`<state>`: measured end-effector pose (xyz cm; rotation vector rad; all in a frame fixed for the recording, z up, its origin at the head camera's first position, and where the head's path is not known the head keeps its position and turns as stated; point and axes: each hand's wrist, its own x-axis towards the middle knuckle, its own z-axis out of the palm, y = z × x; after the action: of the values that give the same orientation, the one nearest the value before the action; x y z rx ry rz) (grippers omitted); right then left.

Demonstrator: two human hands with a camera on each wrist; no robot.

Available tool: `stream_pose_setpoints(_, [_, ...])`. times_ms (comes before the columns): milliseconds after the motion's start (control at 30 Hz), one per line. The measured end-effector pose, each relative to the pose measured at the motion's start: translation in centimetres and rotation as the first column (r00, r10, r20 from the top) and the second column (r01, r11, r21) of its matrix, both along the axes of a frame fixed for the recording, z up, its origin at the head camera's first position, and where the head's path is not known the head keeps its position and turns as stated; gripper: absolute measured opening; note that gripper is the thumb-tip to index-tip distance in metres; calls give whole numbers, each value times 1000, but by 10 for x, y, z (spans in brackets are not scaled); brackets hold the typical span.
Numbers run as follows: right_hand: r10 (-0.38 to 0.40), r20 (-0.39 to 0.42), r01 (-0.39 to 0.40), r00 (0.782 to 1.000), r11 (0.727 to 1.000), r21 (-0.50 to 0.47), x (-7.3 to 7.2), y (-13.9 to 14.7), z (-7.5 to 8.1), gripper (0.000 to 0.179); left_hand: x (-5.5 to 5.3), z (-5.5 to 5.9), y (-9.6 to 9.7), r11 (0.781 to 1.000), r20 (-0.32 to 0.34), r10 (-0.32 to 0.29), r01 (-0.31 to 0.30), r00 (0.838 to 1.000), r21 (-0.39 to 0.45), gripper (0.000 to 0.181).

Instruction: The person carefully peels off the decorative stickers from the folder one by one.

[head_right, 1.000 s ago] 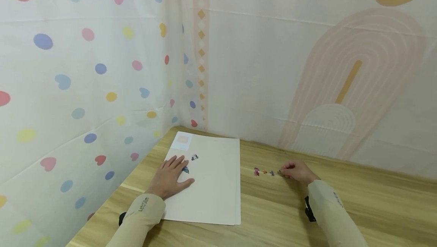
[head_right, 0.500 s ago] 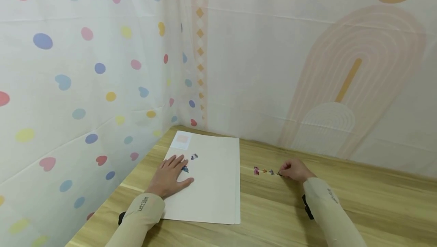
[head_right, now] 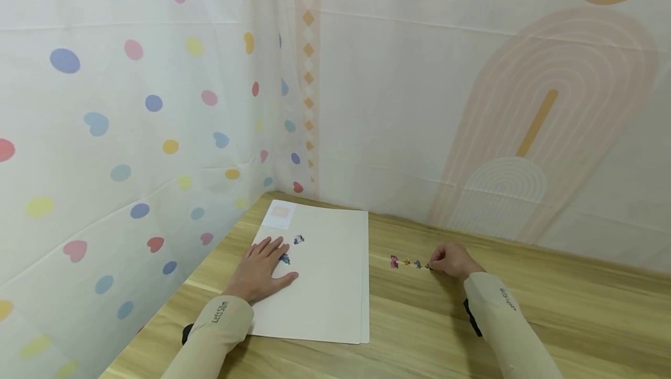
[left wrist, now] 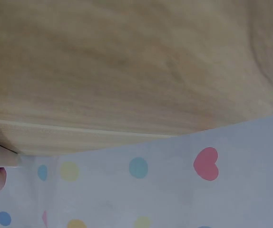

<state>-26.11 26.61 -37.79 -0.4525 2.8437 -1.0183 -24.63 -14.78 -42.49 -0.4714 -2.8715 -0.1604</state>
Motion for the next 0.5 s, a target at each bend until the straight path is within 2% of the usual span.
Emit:
stream_pose_setpoints(333, [28, -1, -28, 1000, 1000, 12, 1, -4, 0, 5, 2, 2, -1, 1000, 9, 7, -6, 1000, -7, 74])
stream_pose_setpoints(400, [10, 28, -10, 1000, 1000, -2, 1, -3, 0, 6, 2, 3, -1, 1000, 12, 5, -5, 1000, -2, 74])
stream_pose_setpoints(500, [-45, 114, 51, 992, 997, -56, 1, 0, 1, 9, 2, 4, 0, 1000, 14, 3, -3, 1000, -2, 74])
